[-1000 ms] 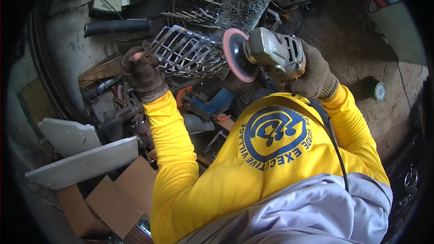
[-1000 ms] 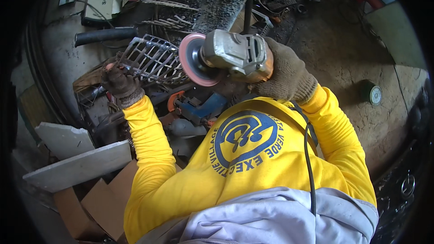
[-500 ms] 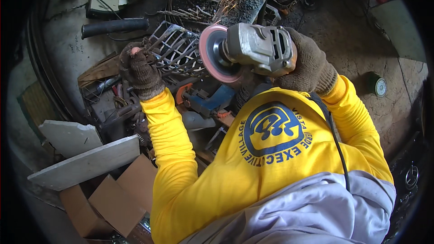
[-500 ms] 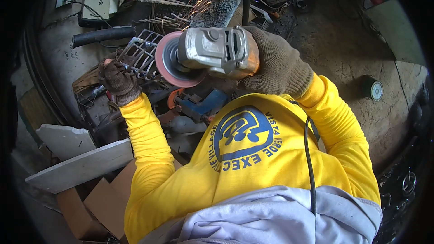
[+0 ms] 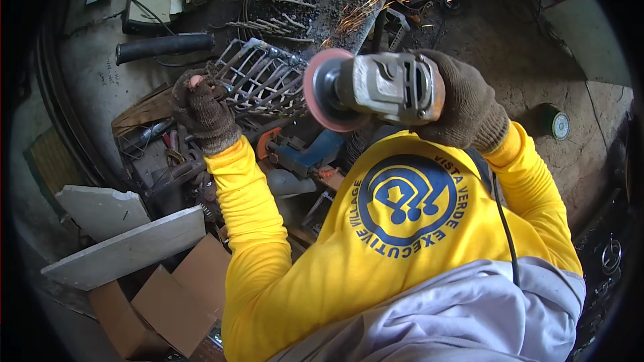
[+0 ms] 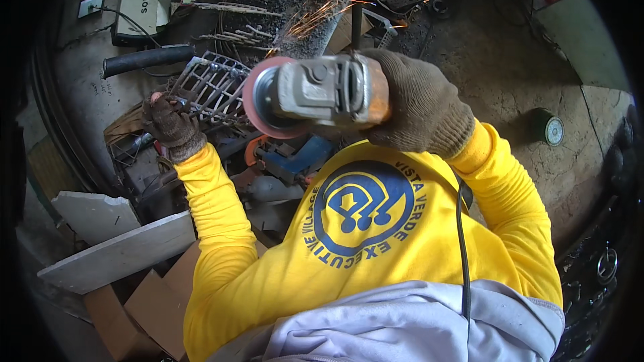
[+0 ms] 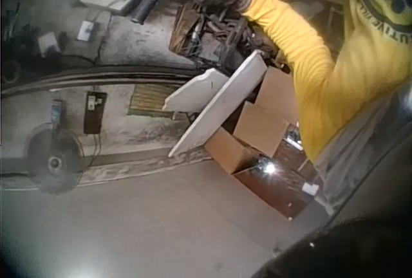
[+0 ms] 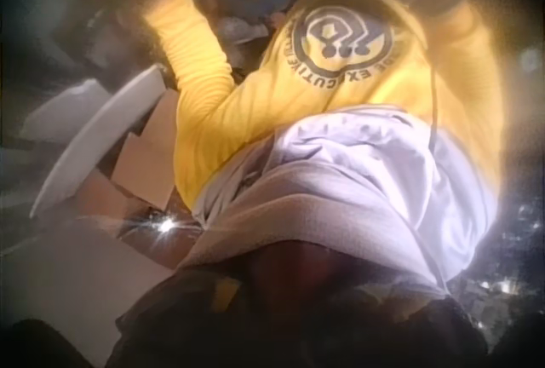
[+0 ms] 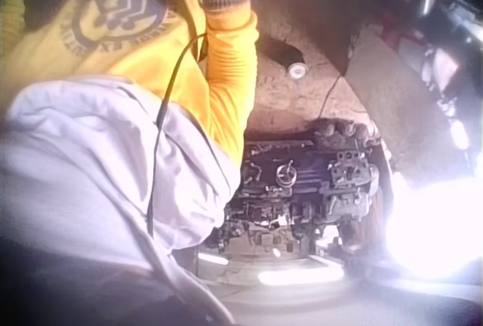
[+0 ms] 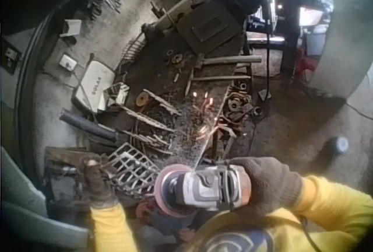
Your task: The person uses an angle grinder to work on the surface of a metal grill structure. They hold the grinder with both hands and apply it to the metal frame while sparks fly.
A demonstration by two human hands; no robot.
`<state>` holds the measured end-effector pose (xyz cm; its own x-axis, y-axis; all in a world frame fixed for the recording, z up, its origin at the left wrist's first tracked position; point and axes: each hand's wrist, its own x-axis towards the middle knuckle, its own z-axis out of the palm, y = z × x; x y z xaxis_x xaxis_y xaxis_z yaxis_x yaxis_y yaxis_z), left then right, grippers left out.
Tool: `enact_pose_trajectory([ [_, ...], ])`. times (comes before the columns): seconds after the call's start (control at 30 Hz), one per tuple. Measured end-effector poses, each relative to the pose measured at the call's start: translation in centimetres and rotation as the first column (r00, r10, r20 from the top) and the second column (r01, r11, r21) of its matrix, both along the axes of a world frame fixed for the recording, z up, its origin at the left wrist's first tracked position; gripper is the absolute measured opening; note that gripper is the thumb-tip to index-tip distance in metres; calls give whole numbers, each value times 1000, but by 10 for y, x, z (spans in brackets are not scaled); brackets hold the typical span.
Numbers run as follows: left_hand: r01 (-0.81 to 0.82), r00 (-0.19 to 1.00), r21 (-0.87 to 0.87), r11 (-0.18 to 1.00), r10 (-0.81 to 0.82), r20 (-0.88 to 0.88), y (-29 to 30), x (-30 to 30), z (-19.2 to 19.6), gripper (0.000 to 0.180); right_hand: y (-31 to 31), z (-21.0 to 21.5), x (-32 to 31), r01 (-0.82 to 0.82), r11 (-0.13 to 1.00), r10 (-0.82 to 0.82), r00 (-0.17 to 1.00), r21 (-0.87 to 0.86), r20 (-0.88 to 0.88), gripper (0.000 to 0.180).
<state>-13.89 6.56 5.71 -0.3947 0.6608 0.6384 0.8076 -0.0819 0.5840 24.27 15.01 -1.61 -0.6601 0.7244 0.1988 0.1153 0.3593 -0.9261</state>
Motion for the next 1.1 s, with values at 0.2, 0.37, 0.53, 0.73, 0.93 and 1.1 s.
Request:
enact_pose_trajectory([
  [0.2,23,993,-111,994,-10,115,7,14,11,40,9,9,-1,14,1000,-14,1000,21,6,84],
  [0.37,25,998,-95,995,-30,-55,11,14,13,40,5,11,12,-41,998,38,997,44,71,83],
  [0.53,2,999,-126,992,-7,-37,0,19,7,38,12,3,2,-51,997,47,997,66,56,85],
  [0.73,72,997,-4,997,-72,18,1,-1,5,37,11,0,9,-71,997,71,997,-13,29,89],
  [0.93,12,998,-2,1000,-12,64,2,5,3,36,17,9,-2,-81,997,81,996,-4,38,90],
  [1.1,48,986,-47,998,-40,160,-6,5,3,36,13,16,3,-27,994,20,998,105,67,86],
])
